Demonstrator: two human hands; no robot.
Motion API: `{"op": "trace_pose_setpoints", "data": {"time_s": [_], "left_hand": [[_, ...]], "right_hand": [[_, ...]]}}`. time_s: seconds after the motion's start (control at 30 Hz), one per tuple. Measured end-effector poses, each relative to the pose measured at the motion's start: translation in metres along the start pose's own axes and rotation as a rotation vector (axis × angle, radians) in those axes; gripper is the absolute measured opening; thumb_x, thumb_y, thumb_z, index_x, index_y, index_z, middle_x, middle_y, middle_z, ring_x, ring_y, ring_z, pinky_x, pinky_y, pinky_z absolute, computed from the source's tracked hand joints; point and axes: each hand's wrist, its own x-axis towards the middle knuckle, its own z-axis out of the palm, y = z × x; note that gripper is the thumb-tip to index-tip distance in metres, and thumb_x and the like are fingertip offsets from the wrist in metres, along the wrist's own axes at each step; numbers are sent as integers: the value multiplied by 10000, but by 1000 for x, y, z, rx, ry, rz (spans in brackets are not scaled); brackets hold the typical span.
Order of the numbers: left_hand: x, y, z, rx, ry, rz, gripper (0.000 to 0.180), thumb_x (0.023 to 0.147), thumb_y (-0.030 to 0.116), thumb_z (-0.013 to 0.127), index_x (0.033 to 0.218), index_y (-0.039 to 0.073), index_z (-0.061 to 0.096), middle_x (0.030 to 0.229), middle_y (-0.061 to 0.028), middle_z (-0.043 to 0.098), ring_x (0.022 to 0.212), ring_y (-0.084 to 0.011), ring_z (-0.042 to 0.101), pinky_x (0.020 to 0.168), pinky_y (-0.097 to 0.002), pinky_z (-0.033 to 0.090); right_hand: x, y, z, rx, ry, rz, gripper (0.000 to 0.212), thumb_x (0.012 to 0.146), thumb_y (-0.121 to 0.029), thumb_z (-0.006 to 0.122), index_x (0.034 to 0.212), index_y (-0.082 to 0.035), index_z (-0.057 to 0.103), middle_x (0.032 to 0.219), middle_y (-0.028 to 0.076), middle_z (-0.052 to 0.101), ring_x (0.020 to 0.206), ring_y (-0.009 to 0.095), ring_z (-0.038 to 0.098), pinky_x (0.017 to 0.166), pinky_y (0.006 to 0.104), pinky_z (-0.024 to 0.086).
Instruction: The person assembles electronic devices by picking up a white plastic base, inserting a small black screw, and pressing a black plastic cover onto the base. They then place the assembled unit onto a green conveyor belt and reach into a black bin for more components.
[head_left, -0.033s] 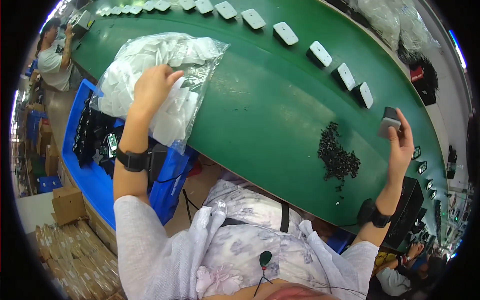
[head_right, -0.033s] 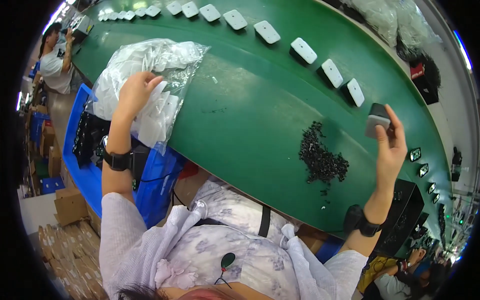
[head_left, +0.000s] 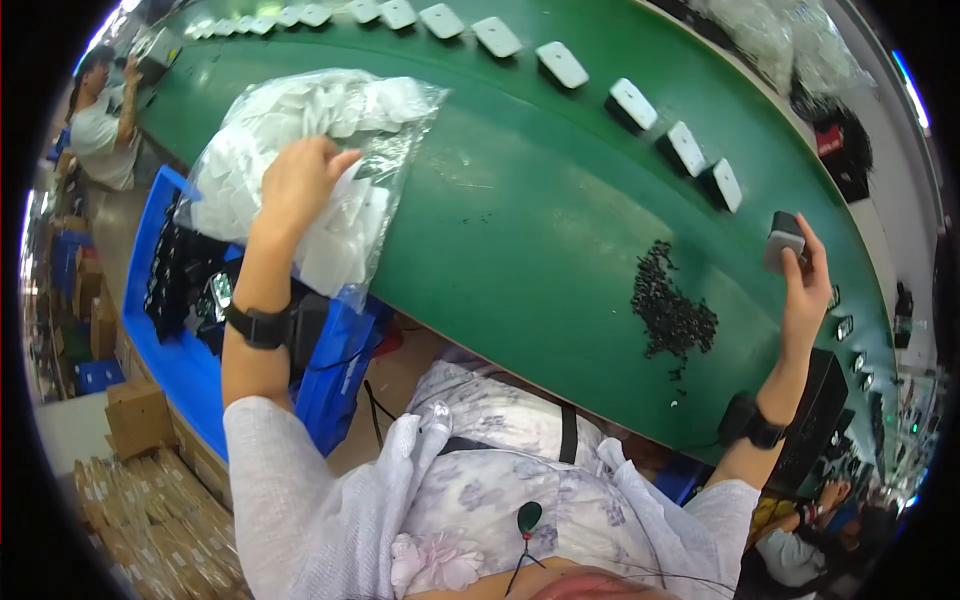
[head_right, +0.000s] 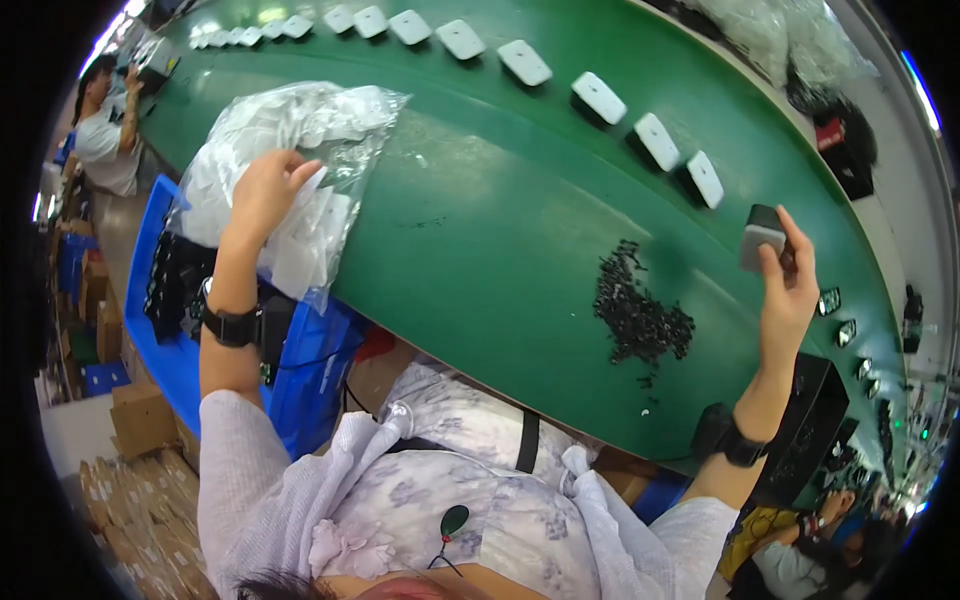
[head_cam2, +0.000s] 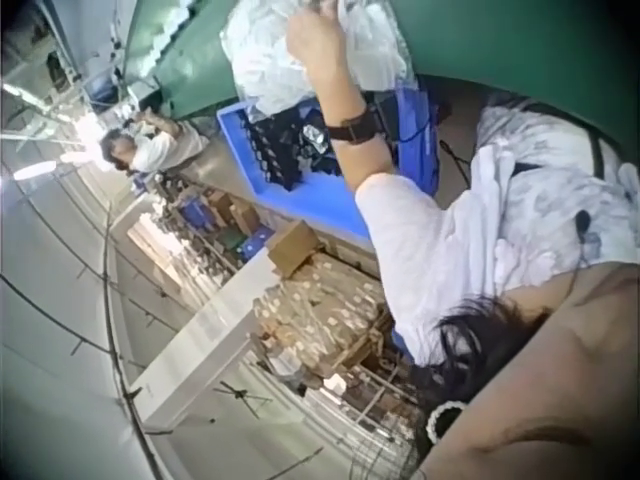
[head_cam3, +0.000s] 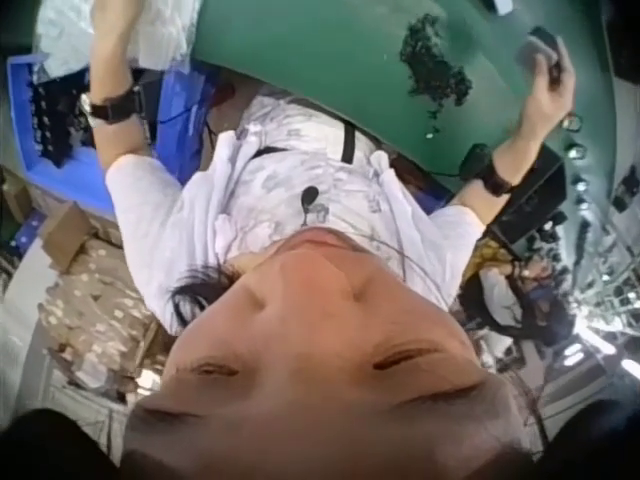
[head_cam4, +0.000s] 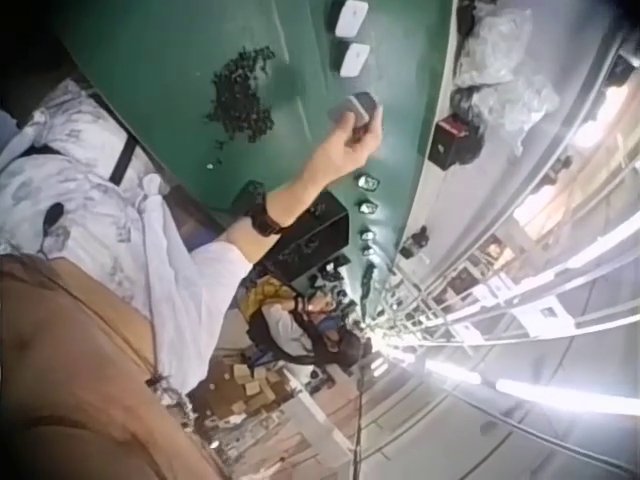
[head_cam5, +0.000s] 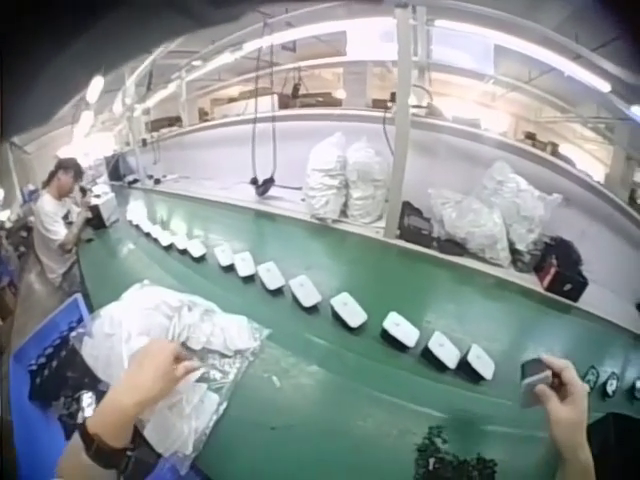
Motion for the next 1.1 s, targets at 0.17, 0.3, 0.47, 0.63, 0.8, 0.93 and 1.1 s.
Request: {"op": "trace_pose_setpoints", "data": {"time_s": [0.17,0.3,0.47,0.63,0.8,0.93,1.1], "left_hand": [[-14,1,16,269,151,204,334,750,333,723,846,29,623,881,-148,600,843,-345,567,711,-433,464],[-11,-16,15,360,38,141,205,801,230,643,857,33,646,904,-147,609,883,-333,590,741,-430,479],[2,-23,23,465,114,178,194,848,197,565,832,26,657,864,-145,623,827,-347,592,723,-440,473],[-5,2,4,503,125,350,182,838,203,621,799,37,686,861,-109,611,813,-313,555,721,-419,457],[0,10,-6,358,320,327,149,864,164,616,892,36,687,868,-103,609,814,-285,552,716,-394,447],[-9,34,-9,-65,373,208,136,889,127,601,934,6,643,921,-111,616,860,-277,562,738,-372,443],[-27,110,-5,-508,265,481,82,877,8,602,955,-18,598,925,-75,612,761,-156,587,668,-281,467]], "right_hand": [[29,87,-59,-148,102,131,315,869,-87,625,1168,-11,566,1086,69,596,990,146,572,872,280,459],[49,111,-51,-101,-102,286,308,855,-113,642,1140,-10,587,1039,49,621,947,138,578,830,267,467],[72,116,-47,-36,-334,361,310,866,-146,635,1153,-35,601,1049,29,630,965,120,567,867,260,442],[88,138,-50,-109,-377,350,341,868,-282,642,1157,-102,646,1065,44,648,998,157,569,899,303,436],[79,113,-42,-312,-147,297,342,857,-251,651,1138,-57,629,1046,39,634,964,145,565,868,272,443],[29,63,-23,-367,-11,106,148,850,-158,643,922,-28,647,863,36,634,768,140,576,726,275,472],[-50,30,18,-591,-231,-44,179,779,-170,706,880,-54,614,829,87,577,753,257,594,686,357,484]]}}
